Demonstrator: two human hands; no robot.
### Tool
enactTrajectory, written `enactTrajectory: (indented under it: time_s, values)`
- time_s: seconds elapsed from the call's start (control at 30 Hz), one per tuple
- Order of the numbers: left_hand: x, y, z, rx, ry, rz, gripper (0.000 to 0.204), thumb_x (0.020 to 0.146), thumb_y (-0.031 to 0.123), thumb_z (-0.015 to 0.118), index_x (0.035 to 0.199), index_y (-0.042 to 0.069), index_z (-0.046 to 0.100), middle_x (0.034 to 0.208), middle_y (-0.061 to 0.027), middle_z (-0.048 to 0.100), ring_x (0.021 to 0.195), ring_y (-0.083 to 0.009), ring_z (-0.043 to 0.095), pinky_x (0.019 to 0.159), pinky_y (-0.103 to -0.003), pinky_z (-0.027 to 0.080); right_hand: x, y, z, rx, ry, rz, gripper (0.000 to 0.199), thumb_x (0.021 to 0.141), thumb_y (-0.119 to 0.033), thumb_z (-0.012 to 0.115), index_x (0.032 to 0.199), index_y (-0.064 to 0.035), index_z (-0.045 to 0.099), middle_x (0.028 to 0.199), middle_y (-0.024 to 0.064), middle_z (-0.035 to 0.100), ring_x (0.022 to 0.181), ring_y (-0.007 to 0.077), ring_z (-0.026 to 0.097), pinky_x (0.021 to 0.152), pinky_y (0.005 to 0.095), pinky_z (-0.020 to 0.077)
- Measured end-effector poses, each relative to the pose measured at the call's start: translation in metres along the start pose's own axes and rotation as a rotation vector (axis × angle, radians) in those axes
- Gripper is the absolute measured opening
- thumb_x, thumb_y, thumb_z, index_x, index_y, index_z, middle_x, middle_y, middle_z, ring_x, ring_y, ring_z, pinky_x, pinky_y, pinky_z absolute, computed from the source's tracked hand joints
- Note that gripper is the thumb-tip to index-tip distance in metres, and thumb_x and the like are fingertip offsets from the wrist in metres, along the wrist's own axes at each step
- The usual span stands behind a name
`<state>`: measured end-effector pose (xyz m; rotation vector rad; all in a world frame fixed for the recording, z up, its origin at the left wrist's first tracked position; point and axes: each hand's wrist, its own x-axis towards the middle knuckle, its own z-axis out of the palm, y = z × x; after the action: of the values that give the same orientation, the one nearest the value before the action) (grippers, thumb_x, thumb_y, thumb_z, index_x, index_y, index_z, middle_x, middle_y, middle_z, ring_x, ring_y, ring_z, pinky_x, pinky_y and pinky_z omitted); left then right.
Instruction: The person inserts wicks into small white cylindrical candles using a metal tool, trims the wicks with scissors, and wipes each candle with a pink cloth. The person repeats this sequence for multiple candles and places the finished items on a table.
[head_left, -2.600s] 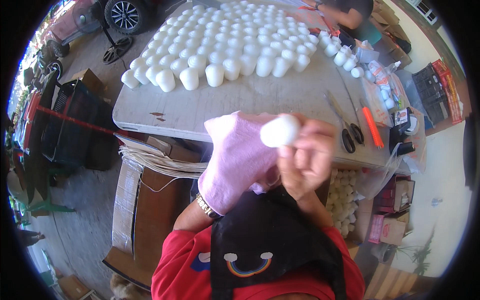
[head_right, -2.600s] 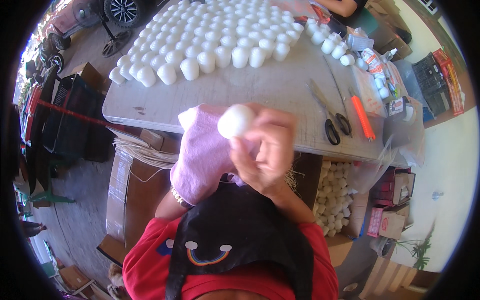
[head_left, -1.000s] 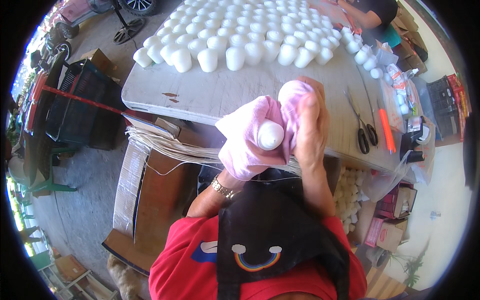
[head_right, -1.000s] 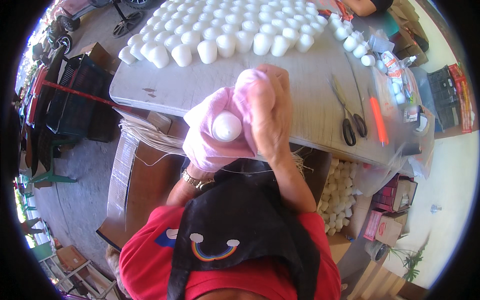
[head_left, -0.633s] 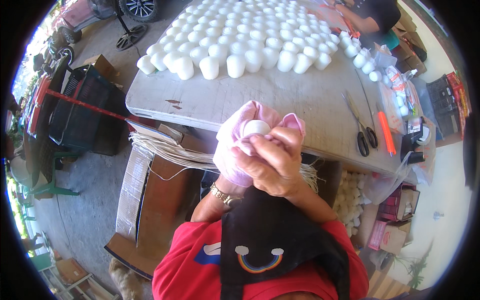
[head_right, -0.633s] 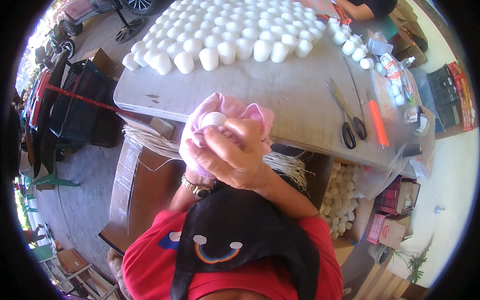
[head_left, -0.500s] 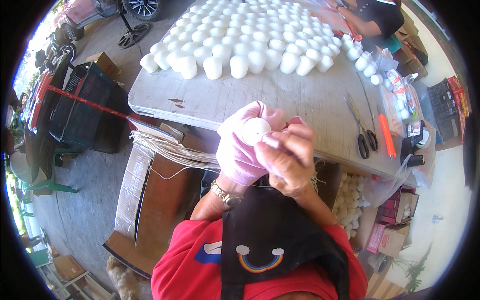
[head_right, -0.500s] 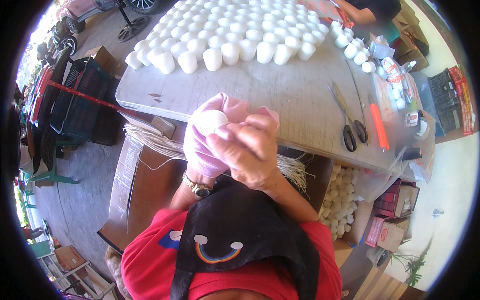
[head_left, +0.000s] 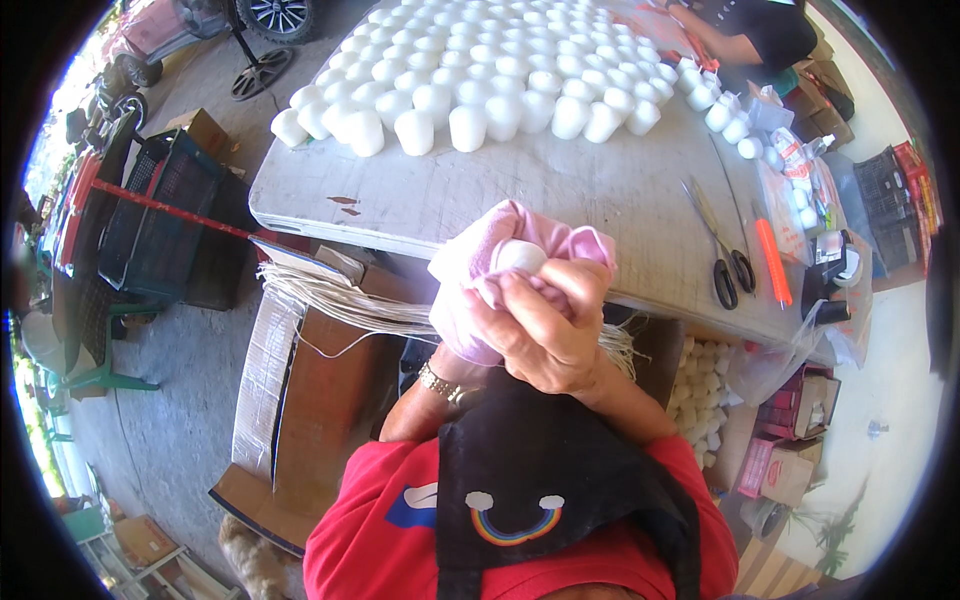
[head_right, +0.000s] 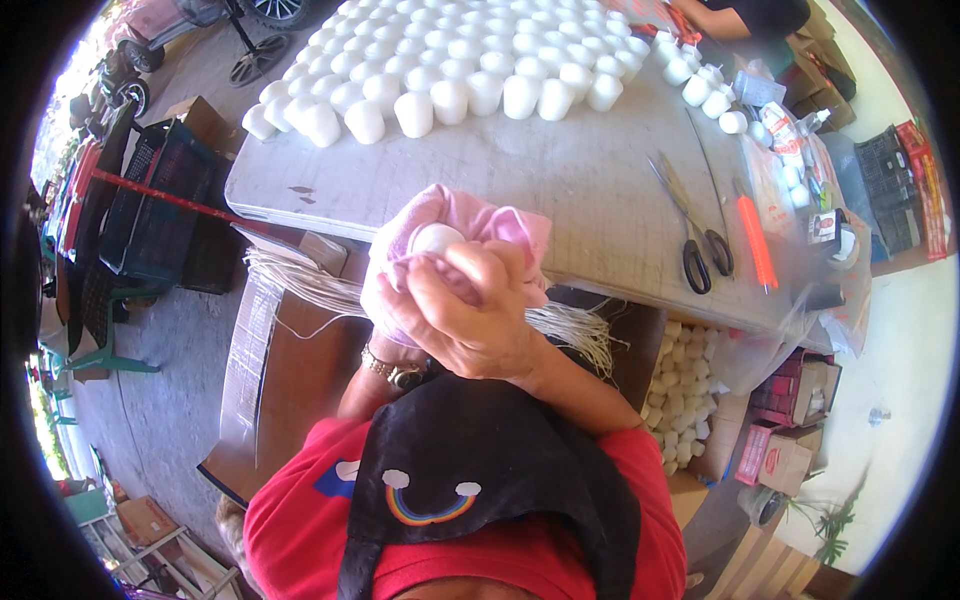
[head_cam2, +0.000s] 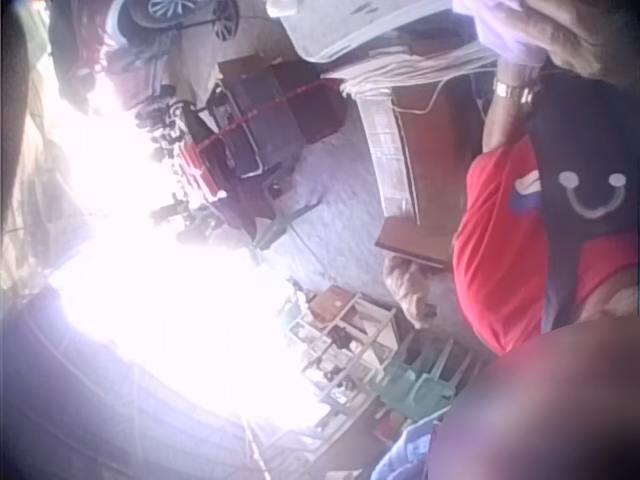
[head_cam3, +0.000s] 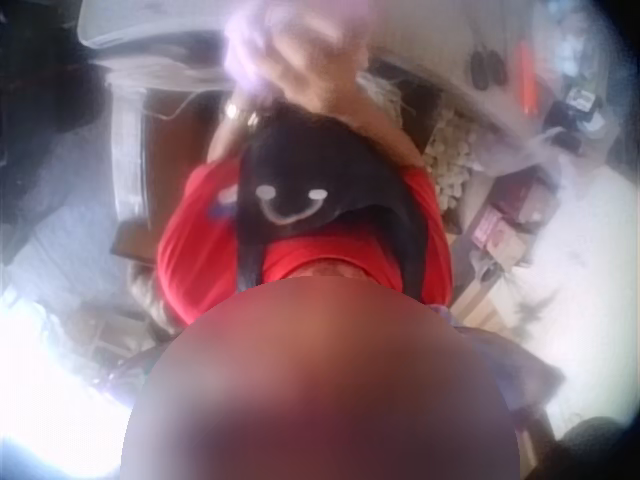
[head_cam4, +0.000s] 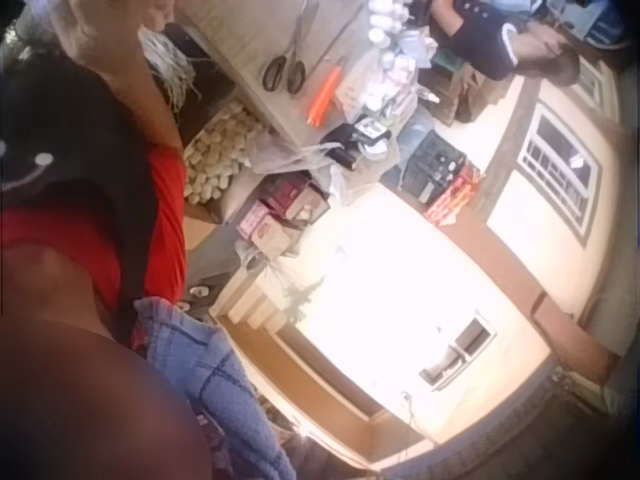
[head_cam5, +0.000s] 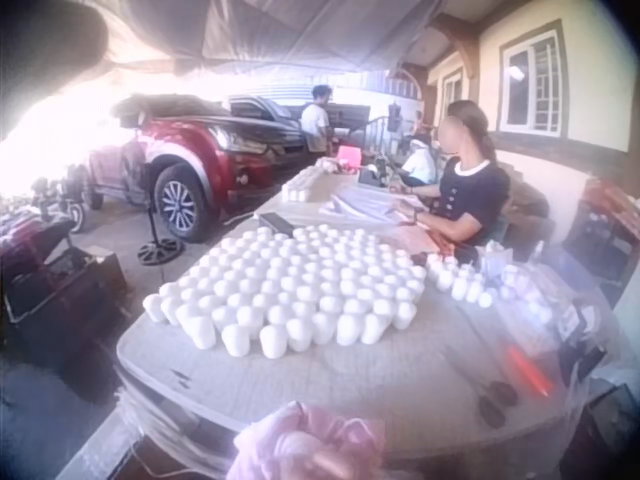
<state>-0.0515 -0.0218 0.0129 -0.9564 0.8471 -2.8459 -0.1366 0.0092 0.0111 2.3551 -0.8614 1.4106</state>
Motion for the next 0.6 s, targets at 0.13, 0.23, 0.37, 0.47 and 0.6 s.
enactTrajectory:
  time_s: [0.13,0.23,0.37,0.47,0.6]
  values:
    - [-0.017,-0.014,0.010,2.063,1.011,1.157,0.021,0.085,0.027,0.067,0.091,0.010,0.055,0.085,-0.0073,0.057,0.073,-0.0181,0.058,0.067,-0.029,0.050,-0.005,0.006,-0.009,0.071,0.119,0.081,0.027,0.079,-0.012,0.075,0.106,-0.0099,0.074,0.107,0.0061,0.058,0.090,0.0230,0.050,0.073,0.0343,0.0429]
    - [-0.019,-0.015,0.015,2.775,1.145,1.021,0.039,0.068,0.024,0.081,0.096,0.009,0.058,0.077,-0.0021,0.061,0.073,-0.0175,0.060,0.068,-0.032,0.049,-0.001,0.012,-0.014,0.196,0.127,0.358,0.034,0.071,-0.001,0.077,0.104,-0.0057,0.073,0.099,0.0051,0.059,0.086,0.0242,0.053,0.075,0.0373,0.0456]
    - [-0.019,-0.016,0.016,2.578,0.953,1.162,0.037,0.071,0.022,0.079,0.098,0.009,0.059,0.081,-0.0055,0.063,0.074,-0.0191,0.062,0.067,-0.032,0.048,0.004,0.016,-0.011,0.151,0.106,0.335,0.032,0.071,-0.005,0.076,0.103,-0.0057,0.073,0.096,0.0049,0.060,0.085,0.0231,0.055,0.077,0.0373,0.0439]
    - [-0.024,-0.012,0.013,2.658,1.051,1.178,0.034,0.073,0.021,0.078,0.097,0.008,0.058,0.081,-0.0058,0.062,0.073,-0.0187,0.061,0.066,-0.033,0.048,0.004,0.012,-0.004,-0.002,0.094,0.148,0.035,0.068,-0.011,0.075,0.103,-0.0068,0.074,0.098,0.0035,0.060,0.085,0.0225,0.052,0.083,0.0425,0.0396]
    - [-0.032,-0.005,0.004,2.595,1.118,1.182,0.034,0.082,0.027,0.071,0.097,0.003,0.054,0.077,-0.0052,0.057,0.069,-0.0189,0.056,0.064,-0.032,0.048,-0.004,-0.002,0.002,-0.013,0.064,0.054,0.033,0.071,-0.007,0.074,0.104,-0.0103,0.075,0.110,0.0028,0.055,0.089,0.0230,0.050,0.075,0.0366,0.0437]
